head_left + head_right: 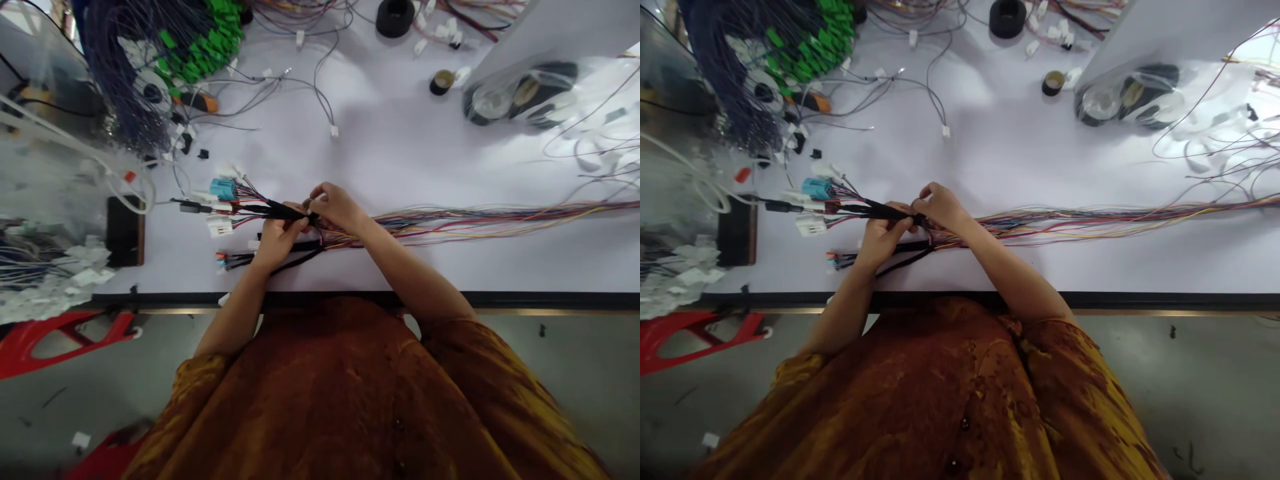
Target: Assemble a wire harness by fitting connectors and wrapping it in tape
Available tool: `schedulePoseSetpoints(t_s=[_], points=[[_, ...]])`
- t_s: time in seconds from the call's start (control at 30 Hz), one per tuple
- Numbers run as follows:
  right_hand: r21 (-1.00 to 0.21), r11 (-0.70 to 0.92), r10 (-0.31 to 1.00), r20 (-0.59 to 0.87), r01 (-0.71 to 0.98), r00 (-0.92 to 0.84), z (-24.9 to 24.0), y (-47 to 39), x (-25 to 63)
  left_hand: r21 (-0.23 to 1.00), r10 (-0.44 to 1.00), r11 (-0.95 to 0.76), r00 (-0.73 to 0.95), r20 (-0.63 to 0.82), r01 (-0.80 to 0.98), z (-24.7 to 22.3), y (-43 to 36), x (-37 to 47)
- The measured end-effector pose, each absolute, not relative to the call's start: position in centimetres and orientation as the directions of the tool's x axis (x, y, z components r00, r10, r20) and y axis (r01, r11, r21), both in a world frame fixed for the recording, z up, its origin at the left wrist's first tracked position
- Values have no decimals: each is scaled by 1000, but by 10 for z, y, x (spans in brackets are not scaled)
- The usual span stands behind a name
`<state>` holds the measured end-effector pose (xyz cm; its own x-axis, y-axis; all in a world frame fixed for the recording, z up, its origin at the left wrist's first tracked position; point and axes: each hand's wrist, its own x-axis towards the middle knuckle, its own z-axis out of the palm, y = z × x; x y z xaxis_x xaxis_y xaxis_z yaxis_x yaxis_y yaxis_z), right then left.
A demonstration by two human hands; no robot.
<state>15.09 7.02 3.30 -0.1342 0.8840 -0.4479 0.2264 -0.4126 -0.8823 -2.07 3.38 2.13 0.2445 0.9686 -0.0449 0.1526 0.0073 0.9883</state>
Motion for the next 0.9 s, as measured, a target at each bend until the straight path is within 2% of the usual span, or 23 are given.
schedulePoseSetpoints(t_s=[0.13, 0.2, 0.27, 0.37, 0.43, 0.5, 0.6, 0.73, 0.8, 0.9], points=[[-853, -517, 856, -515, -74, -51, 40, 50, 165, 992, 976, 29, 210, -55, 125, 20, 34, -23], [-864, -497, 868, -493, -81, -67, 42, 24, 165, 987, 979, 42, 189, -71, 154, 17, 35, -23], [-909, -417, 906, -417, 10, -68, 41, -5, 157, 981, 983, 45, 165, -76, 186, 14, 35, -22], [-952, -196, 976, -213, 235, -49, 34, -33, 145, 974, 990, 9, 134, -41, 226, 14, 36, -20], [-923, -35, 994, -71, 384, -80, 30, -37, 144, 966, 991, -39, 136, 4, 257, 17, 36, -19], [-874, 55, 992, -5, 483, -123, 29, -31, 147, 949, 986, -92, 160, 45, 302, 23, 35, -19], [-808, 33, 988, -63, 588, -143, 30, -14, 149, 907, 977, -161, 195, 89, 389, 30, 31, -16], [-706, -151, 978, -209, 692, 0, 29, 8, 134, 872, 972, -211, 191, 138, 443, 30, 24, -9], [-696, -179, 975, -222, 695, 29, 27, 16, 129, 894, 981, -183, 140, 137, 409, 27, 22, -6], [-741, -161, 973, -229, 652, -21, 26, 24, 138, 963, 994, -52, 103, 25, 264, 24, 23, -5]])
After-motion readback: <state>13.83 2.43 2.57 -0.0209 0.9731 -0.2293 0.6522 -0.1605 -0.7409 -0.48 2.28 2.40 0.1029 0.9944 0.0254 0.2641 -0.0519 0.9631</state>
